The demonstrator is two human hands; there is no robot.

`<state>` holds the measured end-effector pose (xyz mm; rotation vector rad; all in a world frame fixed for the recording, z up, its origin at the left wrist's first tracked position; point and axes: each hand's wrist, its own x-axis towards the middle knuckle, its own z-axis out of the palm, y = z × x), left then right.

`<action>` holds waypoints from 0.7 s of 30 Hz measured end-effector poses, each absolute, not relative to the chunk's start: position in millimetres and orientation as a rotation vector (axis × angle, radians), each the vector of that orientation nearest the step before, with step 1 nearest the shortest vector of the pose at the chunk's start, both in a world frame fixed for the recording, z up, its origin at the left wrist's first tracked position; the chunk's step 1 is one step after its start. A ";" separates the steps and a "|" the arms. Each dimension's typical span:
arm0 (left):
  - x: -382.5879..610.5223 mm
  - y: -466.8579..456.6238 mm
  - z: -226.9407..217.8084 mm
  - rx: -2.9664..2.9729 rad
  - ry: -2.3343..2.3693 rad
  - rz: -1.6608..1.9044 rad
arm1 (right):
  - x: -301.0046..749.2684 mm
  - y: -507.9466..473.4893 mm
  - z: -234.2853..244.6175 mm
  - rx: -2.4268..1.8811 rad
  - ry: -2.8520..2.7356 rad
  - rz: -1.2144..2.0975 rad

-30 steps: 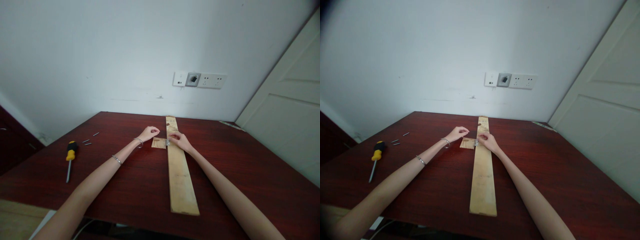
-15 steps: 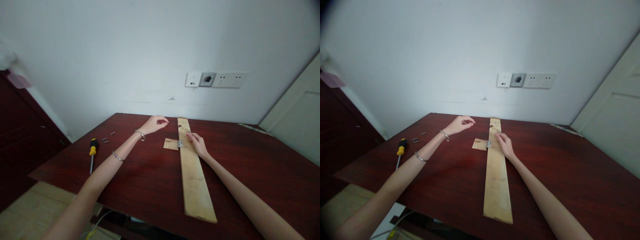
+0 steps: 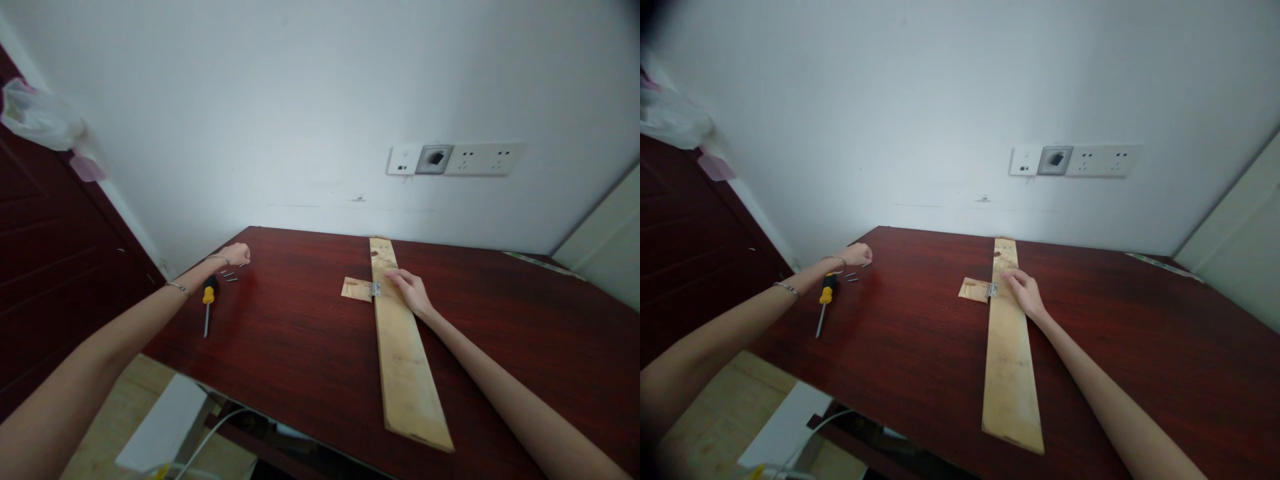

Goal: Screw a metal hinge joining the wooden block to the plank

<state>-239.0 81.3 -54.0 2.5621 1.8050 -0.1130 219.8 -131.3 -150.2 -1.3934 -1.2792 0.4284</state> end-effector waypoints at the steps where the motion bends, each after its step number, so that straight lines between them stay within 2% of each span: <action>1: -244.6 82.6 -58.1 2.549 1.827 -0.131 | 219.8 -131.3 -149.9 -1.393 -1.286 0.427; 21: -250.8 92.0 -73.1 2.572 1.963 -0.304 | 222.0 -128.7 -151.0 -1.358 -1.288 0.449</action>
